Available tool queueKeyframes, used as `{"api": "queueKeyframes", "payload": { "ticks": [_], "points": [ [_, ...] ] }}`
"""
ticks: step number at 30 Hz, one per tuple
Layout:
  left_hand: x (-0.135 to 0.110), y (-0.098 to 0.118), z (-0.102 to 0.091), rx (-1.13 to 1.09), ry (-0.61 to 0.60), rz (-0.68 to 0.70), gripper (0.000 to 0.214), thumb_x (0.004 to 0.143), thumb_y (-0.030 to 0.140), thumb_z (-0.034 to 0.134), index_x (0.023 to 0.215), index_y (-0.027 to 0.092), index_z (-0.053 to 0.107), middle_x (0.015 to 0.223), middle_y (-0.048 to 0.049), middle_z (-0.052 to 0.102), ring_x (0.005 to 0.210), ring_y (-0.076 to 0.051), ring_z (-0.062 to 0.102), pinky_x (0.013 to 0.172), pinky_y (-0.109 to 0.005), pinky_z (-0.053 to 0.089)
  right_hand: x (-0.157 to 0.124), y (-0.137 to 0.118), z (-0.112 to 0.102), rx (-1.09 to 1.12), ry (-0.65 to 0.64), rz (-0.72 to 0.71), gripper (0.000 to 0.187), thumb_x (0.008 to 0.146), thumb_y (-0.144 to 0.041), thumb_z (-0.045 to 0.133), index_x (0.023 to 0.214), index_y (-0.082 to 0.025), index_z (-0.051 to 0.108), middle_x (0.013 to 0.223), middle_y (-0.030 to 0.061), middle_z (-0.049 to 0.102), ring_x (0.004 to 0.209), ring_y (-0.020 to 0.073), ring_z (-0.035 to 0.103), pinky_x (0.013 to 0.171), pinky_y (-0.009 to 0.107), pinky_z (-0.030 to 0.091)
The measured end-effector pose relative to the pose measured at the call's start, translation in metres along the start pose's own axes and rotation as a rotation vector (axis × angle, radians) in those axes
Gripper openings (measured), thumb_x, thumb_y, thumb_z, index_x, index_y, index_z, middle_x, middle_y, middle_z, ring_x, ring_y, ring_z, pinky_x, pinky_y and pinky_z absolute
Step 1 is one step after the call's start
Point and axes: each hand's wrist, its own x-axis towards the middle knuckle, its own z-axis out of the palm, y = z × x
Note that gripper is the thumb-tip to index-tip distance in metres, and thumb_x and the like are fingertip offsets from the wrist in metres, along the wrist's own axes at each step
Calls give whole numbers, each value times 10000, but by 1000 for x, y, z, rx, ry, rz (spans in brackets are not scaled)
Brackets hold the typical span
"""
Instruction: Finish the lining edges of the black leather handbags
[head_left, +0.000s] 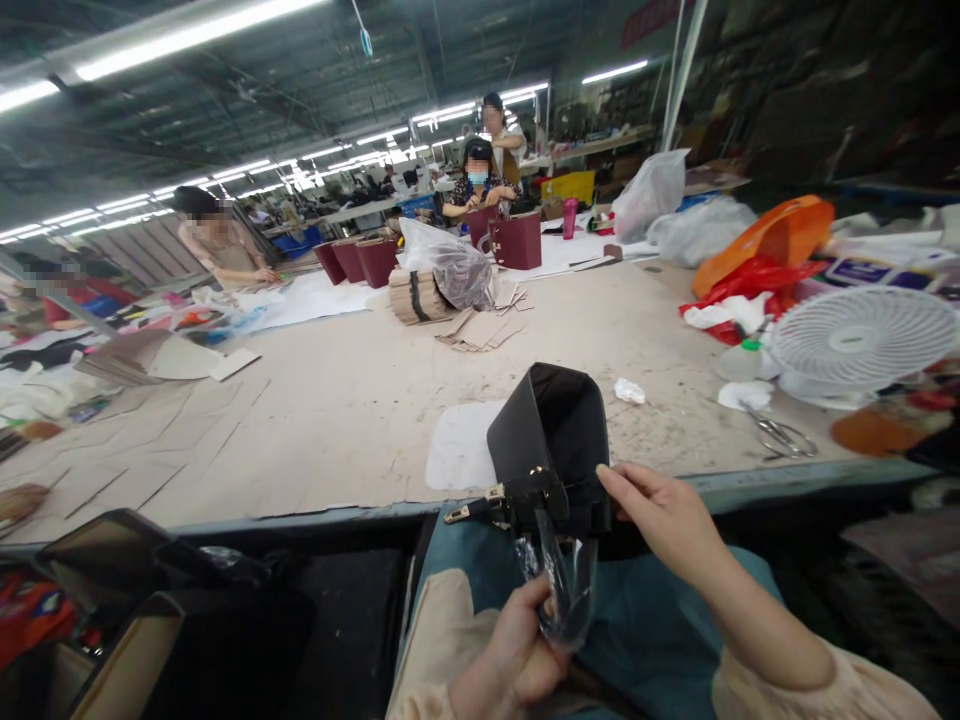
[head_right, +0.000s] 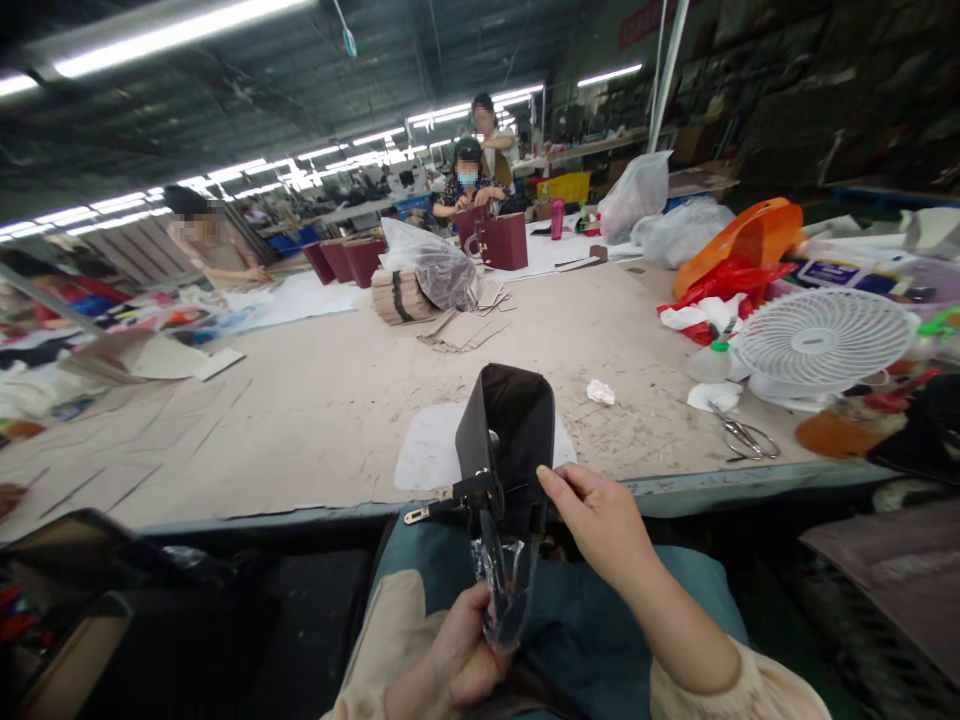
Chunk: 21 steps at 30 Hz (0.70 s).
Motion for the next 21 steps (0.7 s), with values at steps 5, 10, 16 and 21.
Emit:
{"api": "queueKeyframes", "payload": {
  "ticks": [5, 10, 16, 21],
  "points": [
    [-3, -1, 3, -45, -123, -16, 301, 894, 214, 527, 615, 103, 512, 436, 46, 408, 392, -44, 410, 463, -146, 379, 6, 12, -7, -156, 92, 49, 442, 877, -559, 414, 642, -215, 561, 559, -21, 539, 585, 149, 535, 568, 261, 379],
    [-1, -3, 2, 11, -140, 61, 281, 881, 243, 559, 636, 117, 507, 436, 49, 414, 412, -64, 429, 485, -177, 385, -22, 11, -13, -357, 194, 22, 375, 893, -526, 411, 1000, -216, 593, 901, 50, 655, 816, 205, 601, 717, 304, 414],
    [3, -5, -2, 120, -129, 94, 253, 865, 290, 588, 684, 138, 496, 449, 50, 435, 450, -92, 467, 511, -208, 389, -46, 4, -14, -397, 60, -55, 371, 907, -494, 408, 670, -220, 487, 632, -15, 510, 603, 134, 490, 596, 267, 335],
    [4, -5, -5, 209, -60, 166, 225, 848, 319, 612, 745, 155, 497, 438, 64, 422, 457, -103, 482, 518, -221, 392, -40, 18, -5, -266, -9, 1, 440, 892, -486, 430, 561, -201, 376, 573, -30, 397, 575, 117, 406, 571, 258, 294]
  ]
}}
